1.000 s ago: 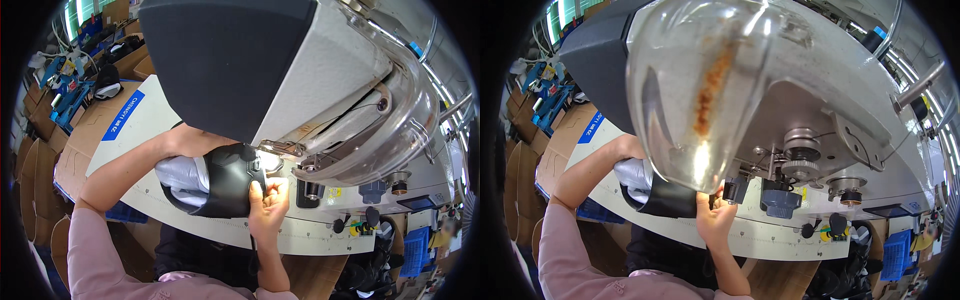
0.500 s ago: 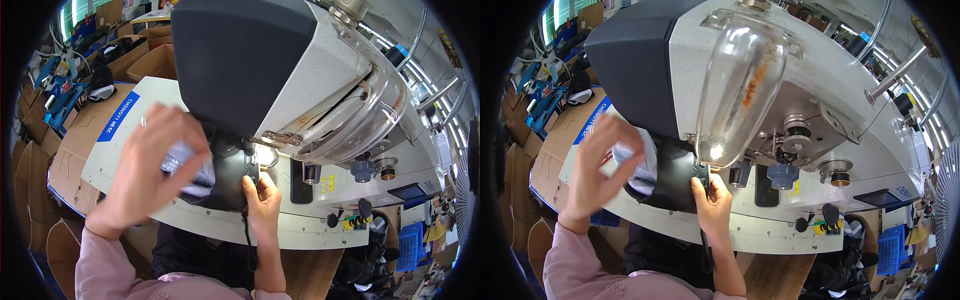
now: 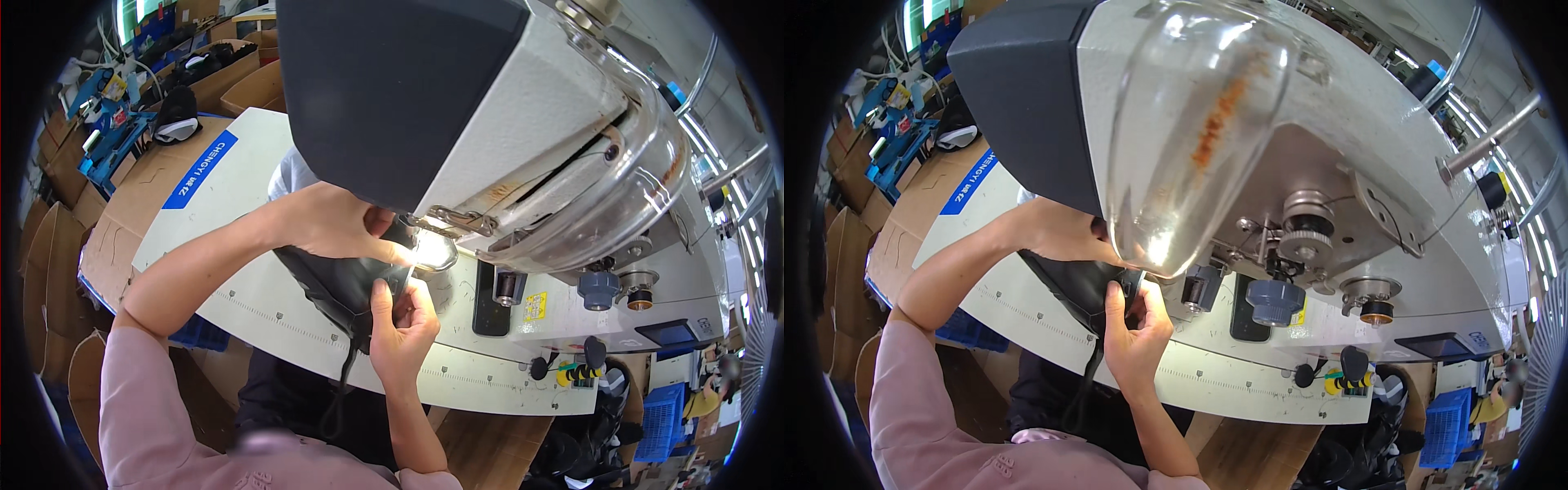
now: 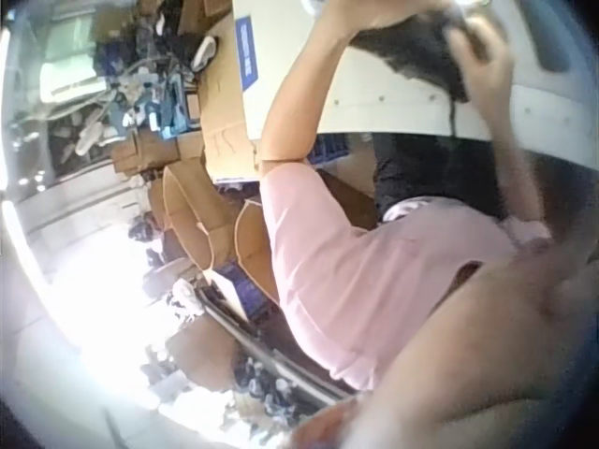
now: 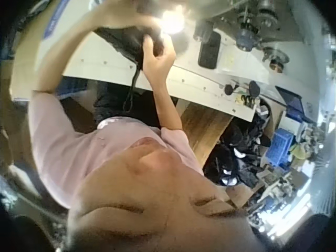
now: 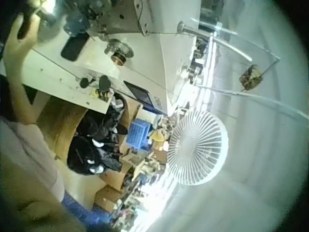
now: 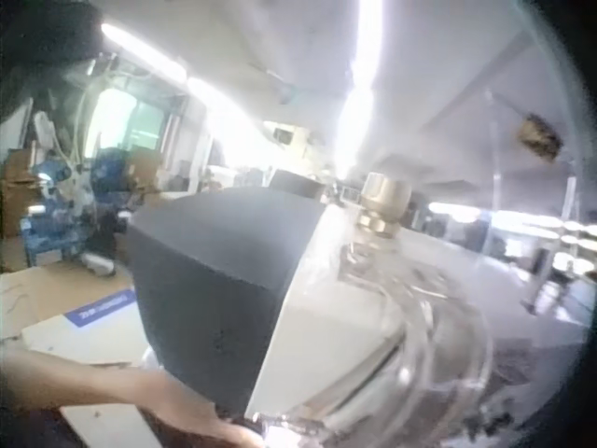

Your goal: The person stitches shoe upper components using a sewing machine, trims threads with snips, and sews additional pieces onto the shoe.

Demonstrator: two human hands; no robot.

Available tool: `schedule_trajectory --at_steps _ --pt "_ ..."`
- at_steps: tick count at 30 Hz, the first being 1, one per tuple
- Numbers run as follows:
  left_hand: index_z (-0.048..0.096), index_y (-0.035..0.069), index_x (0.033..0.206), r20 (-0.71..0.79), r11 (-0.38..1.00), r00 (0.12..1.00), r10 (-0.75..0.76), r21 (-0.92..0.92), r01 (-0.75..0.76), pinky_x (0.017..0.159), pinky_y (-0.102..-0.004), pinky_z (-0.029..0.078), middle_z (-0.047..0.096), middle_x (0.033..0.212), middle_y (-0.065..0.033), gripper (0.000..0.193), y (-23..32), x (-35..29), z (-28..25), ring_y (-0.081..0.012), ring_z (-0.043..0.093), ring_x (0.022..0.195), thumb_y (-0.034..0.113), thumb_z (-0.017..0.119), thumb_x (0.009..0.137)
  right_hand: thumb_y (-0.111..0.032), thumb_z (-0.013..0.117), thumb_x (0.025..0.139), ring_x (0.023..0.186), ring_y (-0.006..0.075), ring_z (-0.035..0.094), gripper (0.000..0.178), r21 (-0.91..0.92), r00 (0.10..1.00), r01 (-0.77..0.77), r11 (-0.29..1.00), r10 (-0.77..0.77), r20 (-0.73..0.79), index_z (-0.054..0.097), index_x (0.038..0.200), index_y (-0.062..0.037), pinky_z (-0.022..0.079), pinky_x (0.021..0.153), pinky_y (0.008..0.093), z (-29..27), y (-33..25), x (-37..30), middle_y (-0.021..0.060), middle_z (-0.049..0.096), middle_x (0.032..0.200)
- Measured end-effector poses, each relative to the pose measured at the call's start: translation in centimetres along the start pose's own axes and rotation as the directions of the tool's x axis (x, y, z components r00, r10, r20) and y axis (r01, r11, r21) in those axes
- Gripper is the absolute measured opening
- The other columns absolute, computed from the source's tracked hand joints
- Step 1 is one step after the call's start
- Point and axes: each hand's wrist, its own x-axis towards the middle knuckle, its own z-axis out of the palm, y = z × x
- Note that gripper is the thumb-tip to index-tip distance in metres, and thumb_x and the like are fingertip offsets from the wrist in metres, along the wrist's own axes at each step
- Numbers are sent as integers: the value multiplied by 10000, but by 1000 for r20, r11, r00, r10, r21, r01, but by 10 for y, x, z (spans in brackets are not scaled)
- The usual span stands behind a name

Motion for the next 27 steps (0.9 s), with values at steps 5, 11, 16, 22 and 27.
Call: schedule_trajectory --at_steps 5,11,16,22,27 --pt "569 6 663 -69 993 993 96 83 -90 519 -296 440 578 586 -52 368 1 3 8 -188 569 534 309 777 688 -105 653 910 633 35 446 117 -4 999 42 999 -42 -26 607 907 2 357 573 206 0 2 1 -28 551 698" --pt "568 -10 702 -59 995 996 60 -81 -64 551 -292 437 550 590 -54 102 11 -2 5 -165 541 550 83 605 685 -67 625 921 659 27 454 123 3 997 58 998 -58 -41 623 980 41 361 579 188 -4 11 0 -21 562 746" --pt "608 1 848 -143 964 982 121 -220 -151 566 -297 441 580 693 -57 159 -7 -4 14 -160 542 606 83 578 714 -28 591 932 706 24 479 127 22 999 35 999 -35 -11 615 1014 66 386 618 175 -3 4 0 -5 584 814" --pt "610 4 809 -148 951 967 205 -205 -233 566 -332 446 584 669 -69 135 -21 3 22 -189 559 595 118 578 744 -30 599 926 707 25 481 144 -108 985 140 984 -150 -87 626 1024 72 387 625 176 -5 25 7 -9 584 812" --pt "599 0 751 -212 942 949 232 -193 -274 530 -326 422 564 613 -71 85 -19 6 26 -179 531 550 81 574 750 -30 604 924 698 25 478 155 -130 993 76 989 -87 -79 635 1038 70 373 617 172 -11 23 8 -10 586 812"
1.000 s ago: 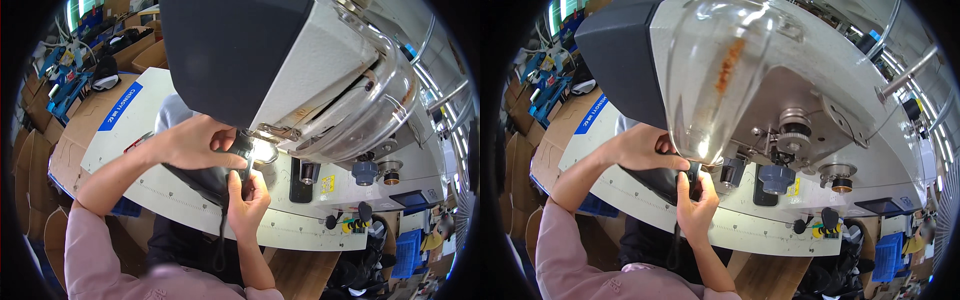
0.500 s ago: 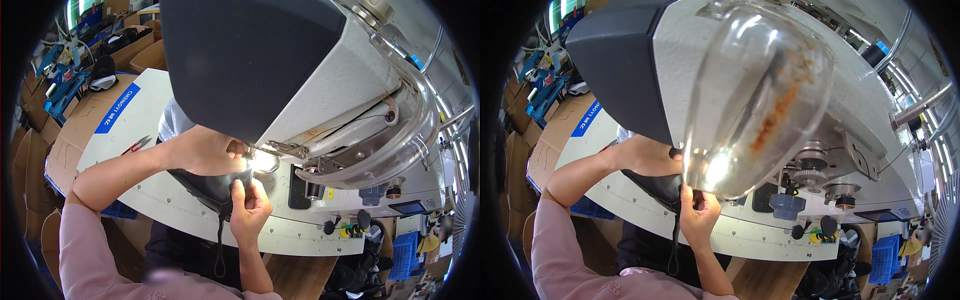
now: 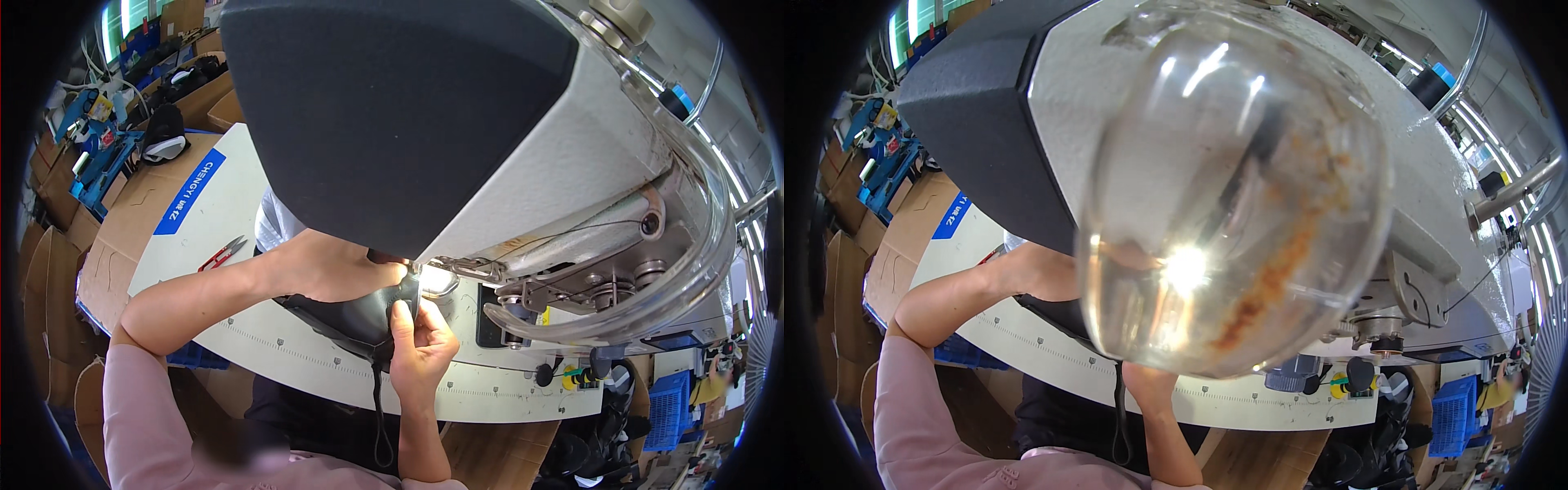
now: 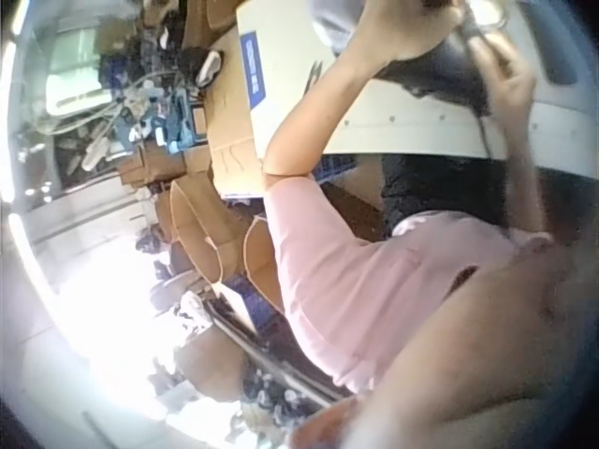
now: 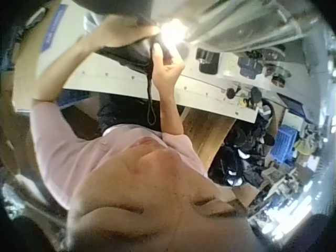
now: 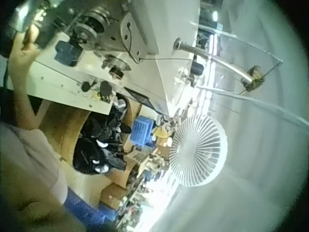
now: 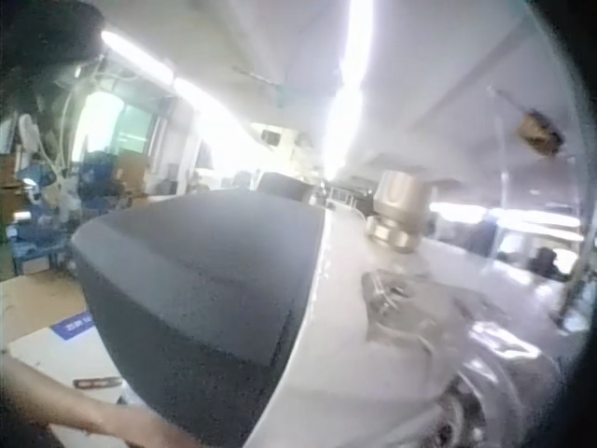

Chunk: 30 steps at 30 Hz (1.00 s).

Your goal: The person stitches shoe upper components using a sewing machine, trims threads with snips, and sews additional pieces onto the shoe.

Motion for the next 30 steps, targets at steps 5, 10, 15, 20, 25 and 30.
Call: schedule_trajectory --at_steps 5,10,15,20,25,30 --pt "564 4 727 29 1000 1000 -7 -22 7 507 -317 395 553 603 -64 77 18 -4 -14 -163 492 525 75 578 752 -25 605 922 690 20 472 140 67 1000 -11 998 11 -1 642 1021 66 365 610 167 0 5 0 -14 587 802" --pt "581 12 737 81 992 995 -66 -101 74 518 -319 400 562 617 -53 93 21 -5 -19 -150 501 542 97 580 773 -21 607 920 703 22 481 133 53 999 40 998 -39 -25 638 1017 64 380 619 171 5 7 0 -12 591 810" --pt "655 27 812 133 991 985 -108 -60 116 563 -307 436 625 681 -53 121 17 -2 -21 -145 562 602 125 584 797 -26 608 924 721 27 495 152 96 1000 28 995 -28 4 623 1043 67 397 639 174 7 2 -1 -3 598 832" --pt "677 33 844 141 987 981 -130 -74 141 575 -300 450 663 728 -63 137 12 -1 -18 -146 582 621 127 585 805 -27 612 923 734 31 504 156 113 1000 30 993 -30 -6 622 1046 68 405 655 173 9 0 0 -1 602 838" --pt "680 24 876 105 992 987 -122 57 117 584 -306 458 676 760 -72 162 5 -1 -13 -158 596 634 141 588 811 -24 616 920 721 29 499 144 71 1000 19 997 -20 9 629 1032 65 398 635 175 6 -2 0 0 603 831" --pt "681 26 898 87 993 989 -118 41 115 595 -315 467 679 774 -82 179 5 -1 -9 -173 605 648 147 582 812 -26 616 920 701 24 490 135 56 1000 11 998 -12 7 632 1020 63 380 610 172 2 1 1 -8 597 816"
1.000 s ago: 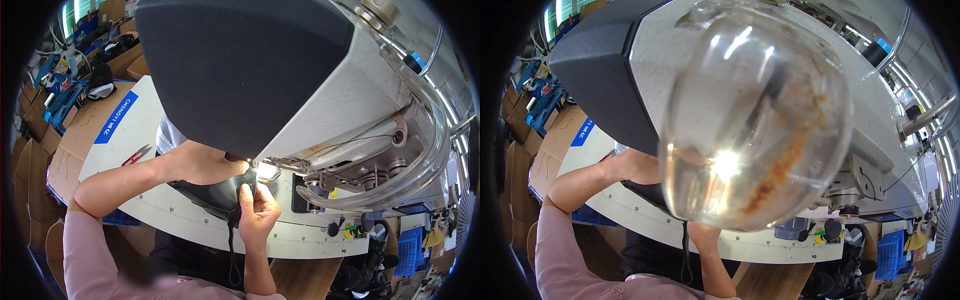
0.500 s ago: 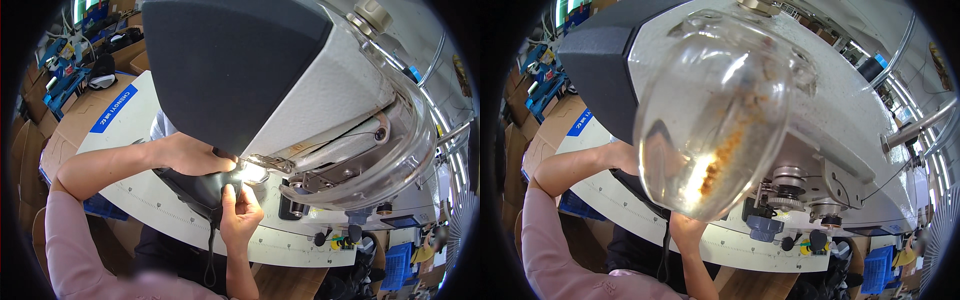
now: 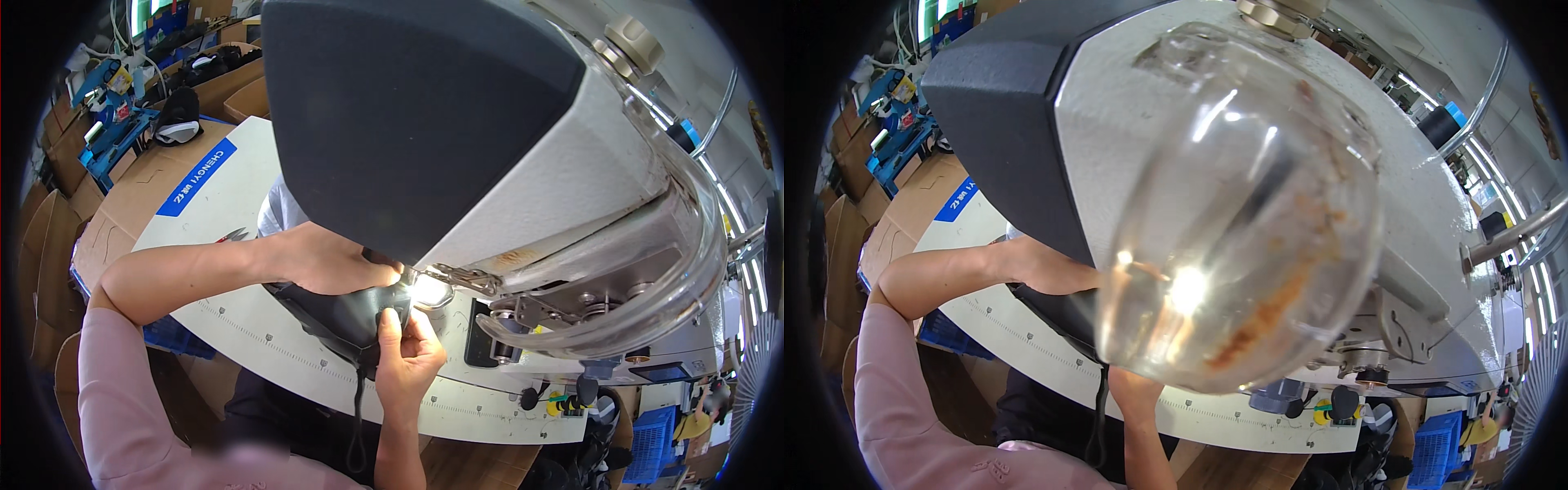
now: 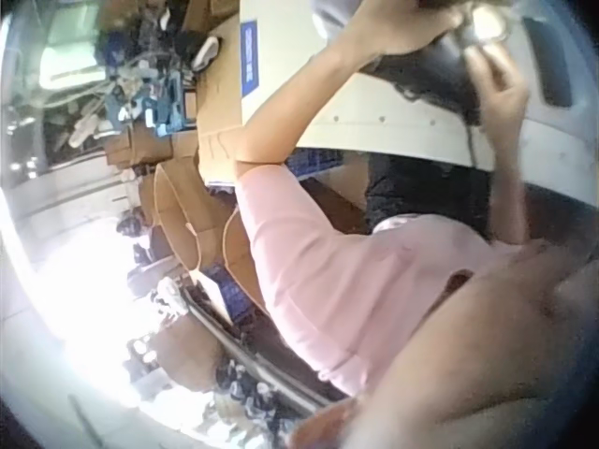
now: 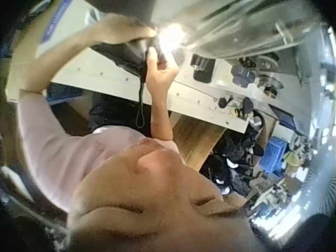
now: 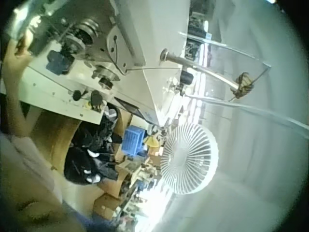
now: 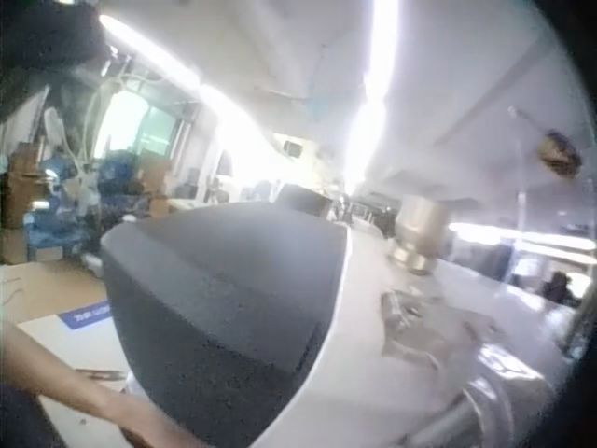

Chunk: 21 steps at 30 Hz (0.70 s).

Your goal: The person stitches shoe upper components using a sewing machine, trims threads with snips, and sews additional pieces onto the shoe.

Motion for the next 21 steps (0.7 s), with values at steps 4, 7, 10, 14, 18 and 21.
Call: schedule_trajectory --at_steps 4,7,10,14,18,21 --pt "687 31 914 44 994 998 -49 100 44 616 -319 481 684 789 -86 184 7 5 -5 -183 618 675 138 578 811 -39 619 922 683 18 479 121 -87 1000 15 996 -15 0 640 993 57 367 598 169 -5 0 4 -15 591 798" --pt "690 33 922 75 998 996 -56 36 53 638 -321 487 686 802 -90 185 9 4 -13 -198 625 692 137 577 820 -53 622 925 686 17 478 129 -94 998 -63 994 63 0 648 990 55 365 601 167 0 -13 4 -20 591 794" --pt "686 27 915 101 995 994 -39 100 29 654 -327 489 683 803 -96 179 7 8 -16 -210 620 689 144 578 833 -52 623 925 692 17 481 130 -40 989 -146 988 145 -12 651 994 55 367 610 167 4 -23 6 -22 594 798" --pt "680 22 908 73 990 995 62 124 -71 664 -337 491 680 801 -104 177 5 10 -17 -217 614 695 153 579 843 -48 627 922 691 15 488 108 118 988 -149 982 153 -29 665 958 47 362 610 161 5 -27 8 -30 599 782" --pt "680 31 909 148 992 989 13 122 -31 682 -327 488 672 788 -90 186 10 13 -27 -206 604 712 184 594 848 -53 613 932 619 -12 448 100 127 987 -134 983 144 -71 661 892 26 313 545 158 8 -33 11 -50 575 721" --pt "682 65 948 350 977 916 -197 143 155 704 -298 490 659 837 -27 195 28 12 -48 -164 610 766 222 631 843 -86 655 910 617 0 447 108 87 983 -167 982 173 -63 643 904 21 333 563 162 3 -19 5 -53 565 716"
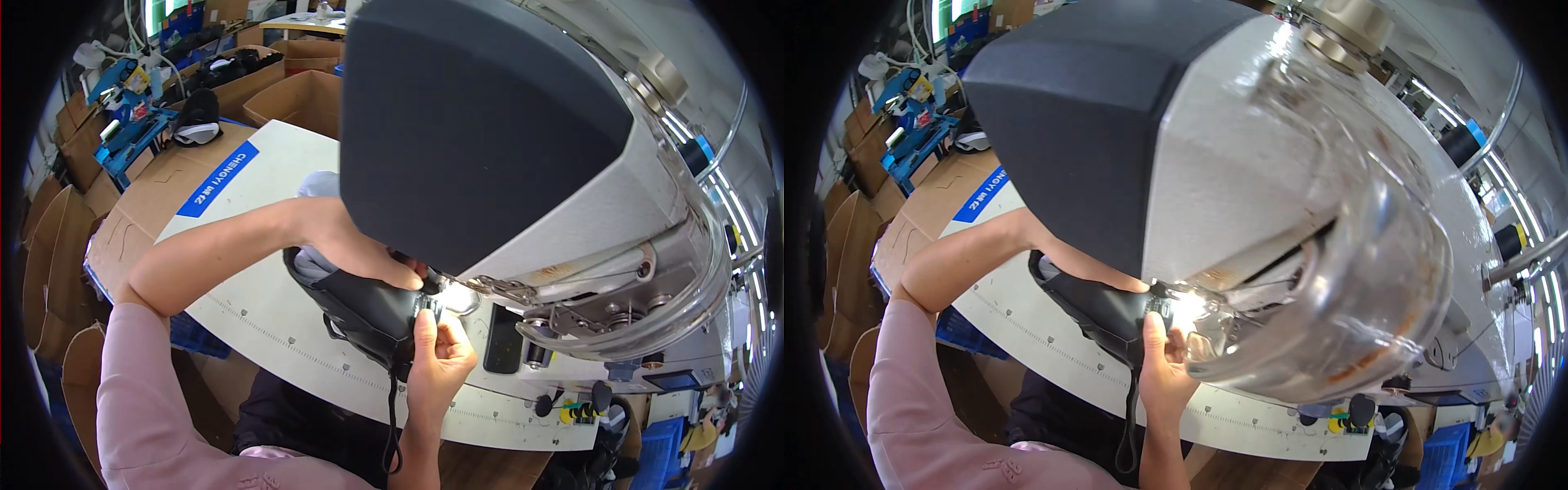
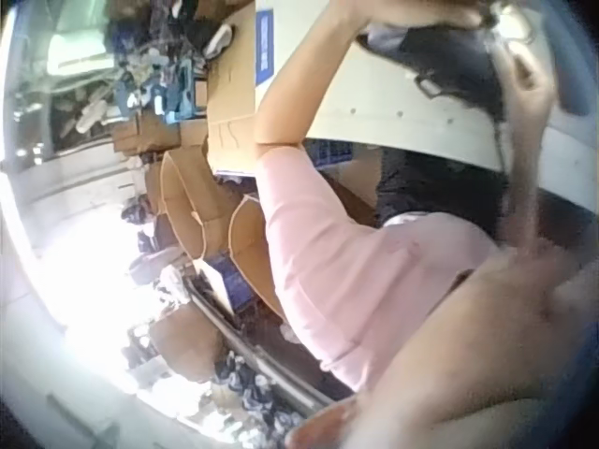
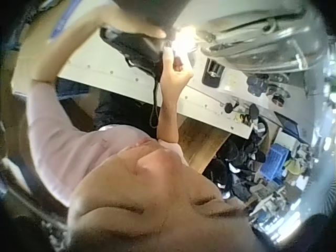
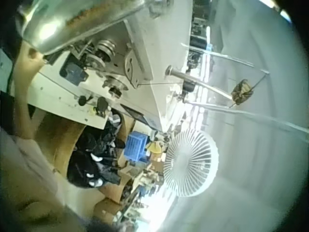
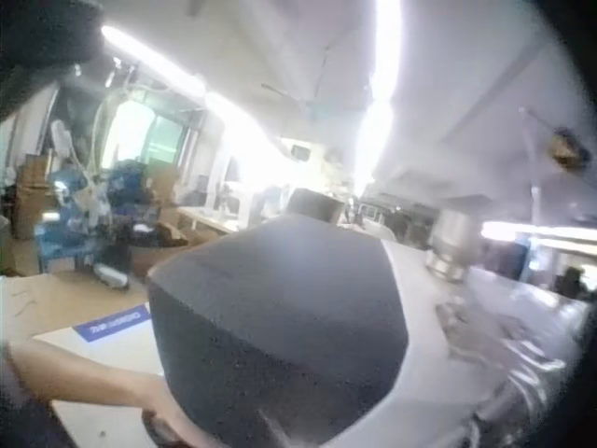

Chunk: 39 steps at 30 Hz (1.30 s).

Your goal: The person stitches shoe upper components using a sewing machine, trims threads with snips, and sews additional pieces onto the shoe.

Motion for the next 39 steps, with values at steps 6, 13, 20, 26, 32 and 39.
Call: schedule_trajectory --at_steps 6,13,20,26,32,39 --pt "671 39 956 -237 954 943 234 -129 -270 700 -286 493 654 849 -51 165 -6 -26 16 -171 623 782 132 673 820 -83 745 785 835 174 539 214 -299 952 296 907 -253 175 589 912 -8 434 845 321 -23 10 -29 84 603 939" --pt "662 39 851 -391 630 551 737 691 -354 686 -330 488 635 829 -47 155 2 -45 57 -166 627 773 170 709 783 -96 749 816 647 173 576 169 -259 940 336 905 -305 155 628 868 9 459 618 295 -38 -16 -24 103 632 746" --pt "635 70 947 -335 616 630 701 730 -297 643 -274 424 532 768 2 284 3 -24 84 -131 556 736 323 669 823 -143 673 895 575 230 542 184 -514 908 395 762 -239 344 603 828 13 429 549 308 -61 -38 -12 114 599 693" --pt "623 80 952 -325 623 676 662 739 -255 681 -290 422 521 817 -13 261 6 -19 89 -151 543 786 320 646 851 -153 677 892 570 229 550 190 -527 902 393 754 -206 379 613 826 13 426 544 313 -63 -41 -7 115 602 677" --pt "625 89 961 -595 722 612 521 690 56 831 -321 438 586 904 -13 270 20 -32 121 -169 578 890 331 641 843 -142 693 880 593 197 559 176 -503 906 403 764 -255 339 630 839 16 437 555 296 -65 -33 -8 102 620 688" --pt "645 101 915 -586 683 471 659 729 -47 878 -347 446 631 904 -26 243 -8 -20 114 -167 621 912 333 626 844 -93 702 866 586 81 498 160 -460 906 419 783 -330 264 622 813 35 419 565 228 -59 -21 -18 62 599 665"
